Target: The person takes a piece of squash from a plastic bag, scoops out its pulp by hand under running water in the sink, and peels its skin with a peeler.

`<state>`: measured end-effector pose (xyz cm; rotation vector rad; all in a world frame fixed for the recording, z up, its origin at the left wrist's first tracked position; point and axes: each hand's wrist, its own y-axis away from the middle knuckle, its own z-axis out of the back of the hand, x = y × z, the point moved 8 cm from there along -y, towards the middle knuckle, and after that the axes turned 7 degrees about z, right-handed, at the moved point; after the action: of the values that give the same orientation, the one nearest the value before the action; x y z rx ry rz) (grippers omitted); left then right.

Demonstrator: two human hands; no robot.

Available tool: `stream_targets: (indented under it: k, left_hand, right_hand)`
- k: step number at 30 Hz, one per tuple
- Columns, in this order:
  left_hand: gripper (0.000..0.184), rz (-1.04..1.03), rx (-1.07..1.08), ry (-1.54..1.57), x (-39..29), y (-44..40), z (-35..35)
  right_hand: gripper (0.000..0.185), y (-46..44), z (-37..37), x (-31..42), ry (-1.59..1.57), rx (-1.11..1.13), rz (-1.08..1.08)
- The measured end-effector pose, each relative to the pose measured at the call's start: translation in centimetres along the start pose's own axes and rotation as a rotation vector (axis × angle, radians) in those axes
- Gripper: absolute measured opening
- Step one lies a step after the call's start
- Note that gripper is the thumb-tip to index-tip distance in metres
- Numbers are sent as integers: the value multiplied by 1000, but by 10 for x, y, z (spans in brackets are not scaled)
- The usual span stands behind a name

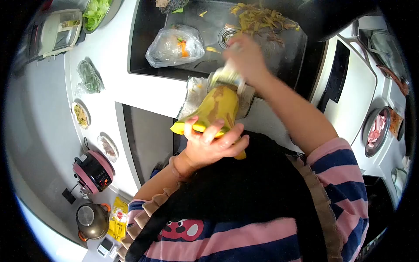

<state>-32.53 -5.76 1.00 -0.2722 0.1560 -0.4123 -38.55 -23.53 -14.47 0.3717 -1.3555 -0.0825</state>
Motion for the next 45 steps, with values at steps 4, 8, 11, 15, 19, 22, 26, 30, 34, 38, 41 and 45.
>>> stream_targets:
  k: [4, 8, 11, 15, 19, 22, 26, 30, 34, 38, 41, 45]
  left_hand:
    - [28, -98, 48, -10, -4, 0, 2]
    - [29, -165, 65, -12, -6, -4, 0]
    - [27, -163, 94, 28, -9, -8, -2]
    - [31, -122, 63, -27, -3, -2, 0]
    - [29, -203, 77, -8, -9, -8, 0]
    - [25, -215, 63, 5, -12, -7, -2]
    - [26, -231, 120, 35, -10, -13, -1]
    - [27, -337, 187, 12, -17, -14, -2]
    - [30, -371, 187, 16, -15, -20, -3]
    - [35, -199, 194, 107, 8, -38, -2]
    - [39, -258, 258, 125, 24, -51, 8]
    - [45, -448, 283, 76, 28, -48, 18]
  right_hand:
    - [27, 1, -14, -5, 188, 144, -10]
    - [27, -10, 13, -12, -68, 2, -106]
    - [29, 28, -16, 21, 12, 214, 39]
    - [34, 0, 33, -37, 95, -175, 34]
    - [24, 35, -15, 33, -20, 212, 186]
    - [25, -4, -9, -11, 108, 179, 76]
    - [25, -16, 6, -24, 95, 113, -103]
    - [29, 2, -22, -38, 248, 286, -50]
    - [28, -47, 40, -86, -3, -13, -311]
    - [28, -12, -23, -71, -731, 329, -453]
    - [14, 30, -52, -27, -787, 331, -513]
    - [15, 35, -57, -29, -676, 289, -439]
